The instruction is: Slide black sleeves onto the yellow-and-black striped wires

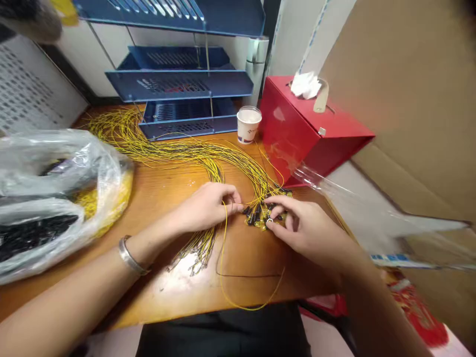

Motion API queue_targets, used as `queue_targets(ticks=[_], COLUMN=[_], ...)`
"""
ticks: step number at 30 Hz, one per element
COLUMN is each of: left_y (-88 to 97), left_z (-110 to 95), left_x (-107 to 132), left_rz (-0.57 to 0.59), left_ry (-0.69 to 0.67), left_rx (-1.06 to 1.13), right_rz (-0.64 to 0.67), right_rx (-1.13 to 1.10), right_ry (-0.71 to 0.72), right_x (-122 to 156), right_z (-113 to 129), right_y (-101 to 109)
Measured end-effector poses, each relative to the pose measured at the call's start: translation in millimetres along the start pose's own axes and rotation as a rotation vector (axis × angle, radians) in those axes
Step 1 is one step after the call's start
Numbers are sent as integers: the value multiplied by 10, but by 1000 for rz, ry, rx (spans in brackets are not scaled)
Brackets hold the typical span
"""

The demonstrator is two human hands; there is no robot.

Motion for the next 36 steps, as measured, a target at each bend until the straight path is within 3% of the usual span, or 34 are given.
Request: queue_targets(ticks=[9, 15, 22, 28, 32, 36], left_y=[-40, -41, -62, -121, -111, -108], left_z=[-109, -142, -153, -150, -132, -133], left_x=[-71, -86, -53, -70, -69, -71], left_rz=[-52, -91, -105, -75, -89, -103], left_ry=[-37, -59, -76, -80, -45, -51], left_rx=[21, -56, 35, 174, 255, 334], right_rz=[-43, -37, -129, -270, -290, -333], right_rx=[-324, -474, -333, -165, -38, 45], right_ry=[-68, -55, -17, 55, 123, 88], right_x=[-85, -112, -131, -127, -116, -89], right_z=[-137, -63, -93, -6, 80, 57], right_y=[37, -23, -70, 43, 70, 131])
Point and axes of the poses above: each hand's wrist, its own x-axis away from the middle knuckle, its own y-axis out of the back of the hand, z = x × y, the point moved 9 cm from there along -x, towards the middle knuckle, and after that the axes turned 2 degrees about x, right-handed, at the moved point
